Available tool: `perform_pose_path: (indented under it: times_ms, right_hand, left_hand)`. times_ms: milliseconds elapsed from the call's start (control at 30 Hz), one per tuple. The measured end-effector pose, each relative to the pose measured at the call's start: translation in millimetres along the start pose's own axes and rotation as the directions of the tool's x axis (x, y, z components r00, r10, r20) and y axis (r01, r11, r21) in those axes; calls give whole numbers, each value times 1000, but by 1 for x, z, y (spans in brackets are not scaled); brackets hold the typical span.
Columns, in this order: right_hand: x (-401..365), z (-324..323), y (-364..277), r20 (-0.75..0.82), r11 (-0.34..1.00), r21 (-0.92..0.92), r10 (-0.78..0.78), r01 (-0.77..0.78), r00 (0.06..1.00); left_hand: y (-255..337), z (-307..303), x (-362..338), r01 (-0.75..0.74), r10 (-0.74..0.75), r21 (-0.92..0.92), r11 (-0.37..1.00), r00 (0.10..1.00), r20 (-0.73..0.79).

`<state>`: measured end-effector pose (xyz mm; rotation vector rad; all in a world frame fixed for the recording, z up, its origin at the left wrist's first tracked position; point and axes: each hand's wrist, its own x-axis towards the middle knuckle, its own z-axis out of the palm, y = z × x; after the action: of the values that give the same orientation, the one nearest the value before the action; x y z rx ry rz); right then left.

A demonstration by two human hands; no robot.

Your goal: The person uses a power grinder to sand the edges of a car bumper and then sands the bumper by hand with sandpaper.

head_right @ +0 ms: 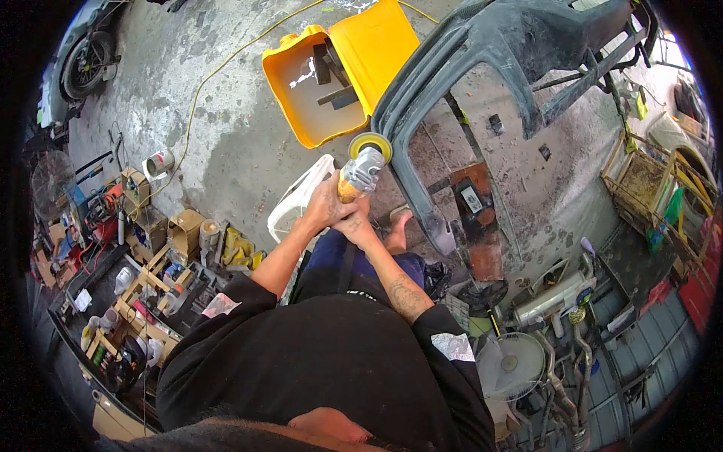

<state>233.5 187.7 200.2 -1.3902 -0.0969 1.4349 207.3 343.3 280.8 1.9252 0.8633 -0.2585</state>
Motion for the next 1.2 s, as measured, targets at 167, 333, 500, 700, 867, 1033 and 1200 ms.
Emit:
perform_pose_path:
  times_ms: [167, 333, 500, 700, 867, 1033, 1200]
  right_hand:
    - [3, 2, 12, 2, 973, -144, -180, 179, 984]
    - [2, 3, 2, 16, 1000, -11, 10, -9, 1000]
    - [1, 2, 1, -15, 998, -54, 21, -22, 1000]
    - [2, 3, 12, -60, 983, -118, -152, 144, 987]
    - [-4, 11, -15, -38, 983, -75, -171, 168, 984]
    - [12, 0, 38, -13, 964, -184, -196, 190, 980]
    - [8, 6, 25, -78, 969, -142, -215, 203, 973]
  left_hand:
    - [-4, 0, -1, 5, -6, -37, 999, 1000, -16]
    - [-8, 3, 1, -9, 8, -28, 1000, 1000, -6]
    - [-9, 3, 2, -26, 26, -18, 1000, 1000, -4]
    - [-8, 1, 4, -2, 3, -9, 1000, 999, 35]
    - [-13, 2, 1, -17, 16, -76, 997, 1000, -18]
    - [-11, -3, 2, -1, 1, -43, 999, 1000, -8]
    - [-8, -2, 1, -34, 33, -28, 999, 999, -31]
